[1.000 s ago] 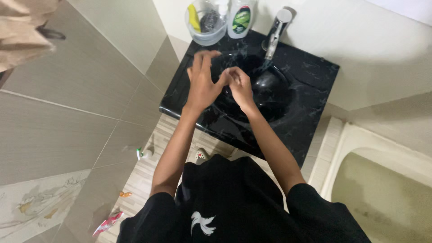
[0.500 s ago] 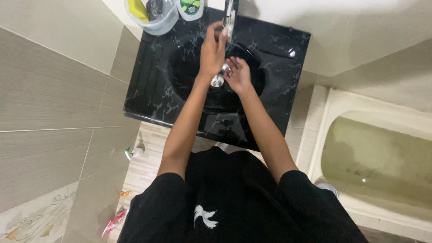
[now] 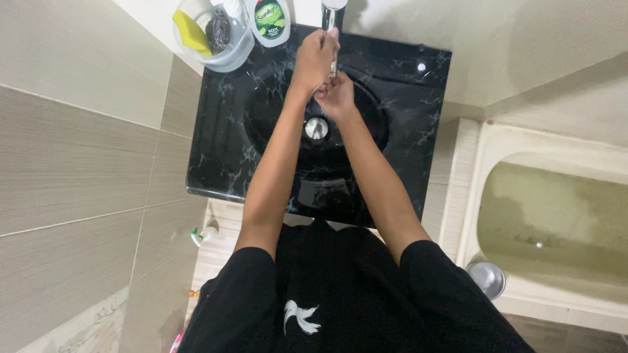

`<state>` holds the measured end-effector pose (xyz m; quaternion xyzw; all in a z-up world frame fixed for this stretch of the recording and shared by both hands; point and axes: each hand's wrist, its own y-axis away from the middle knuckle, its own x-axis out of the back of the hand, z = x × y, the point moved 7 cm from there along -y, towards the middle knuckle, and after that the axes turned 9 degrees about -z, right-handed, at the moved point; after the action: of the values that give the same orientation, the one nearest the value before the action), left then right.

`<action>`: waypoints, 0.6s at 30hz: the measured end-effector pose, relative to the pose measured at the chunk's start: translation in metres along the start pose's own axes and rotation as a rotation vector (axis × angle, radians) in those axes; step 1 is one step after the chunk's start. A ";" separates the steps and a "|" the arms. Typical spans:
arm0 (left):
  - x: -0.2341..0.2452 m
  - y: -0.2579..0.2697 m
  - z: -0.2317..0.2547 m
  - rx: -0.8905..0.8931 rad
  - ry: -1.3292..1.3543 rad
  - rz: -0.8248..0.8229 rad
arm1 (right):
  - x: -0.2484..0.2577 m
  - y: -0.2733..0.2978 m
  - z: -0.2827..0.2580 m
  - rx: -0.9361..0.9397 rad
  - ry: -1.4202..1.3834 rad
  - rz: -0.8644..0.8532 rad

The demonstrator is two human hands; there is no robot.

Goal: The person wipes the black countertop and the inside of the sink bowl with a cloth, then washes their hands under the faucet and continues wiping the countertop surfaces by hand.

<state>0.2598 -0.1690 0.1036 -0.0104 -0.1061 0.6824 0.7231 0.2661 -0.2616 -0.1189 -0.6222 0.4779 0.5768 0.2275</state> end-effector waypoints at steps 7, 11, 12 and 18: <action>-0.003 -0.012 -0.008 -0.011 0.437 -0.178 | -0.009 -0.019 0.007 -0.017 -0.145 -0.235; -0.002 0.007 -0.080 0.286 0.854 -0.009 | -0.018 -0.028 0.004 0.041 -0.139 -0.358; -0.007 0.011 -0.104 0.317 1.018 0.048 | -0.025 -0.029 0.003 0.045 -0.160 -0.399; -0.044 0.016 -0.197 0.435 1.324 0.289 | -0.023 -0.018 -0.013 0.305 0.233 0.034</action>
<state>0.2753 -0.1857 -0.0973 -0.2920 0.4966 0.6276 0.5236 0.2910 -0.2565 -0.0995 -0.6348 0.5934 0.4255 0.2527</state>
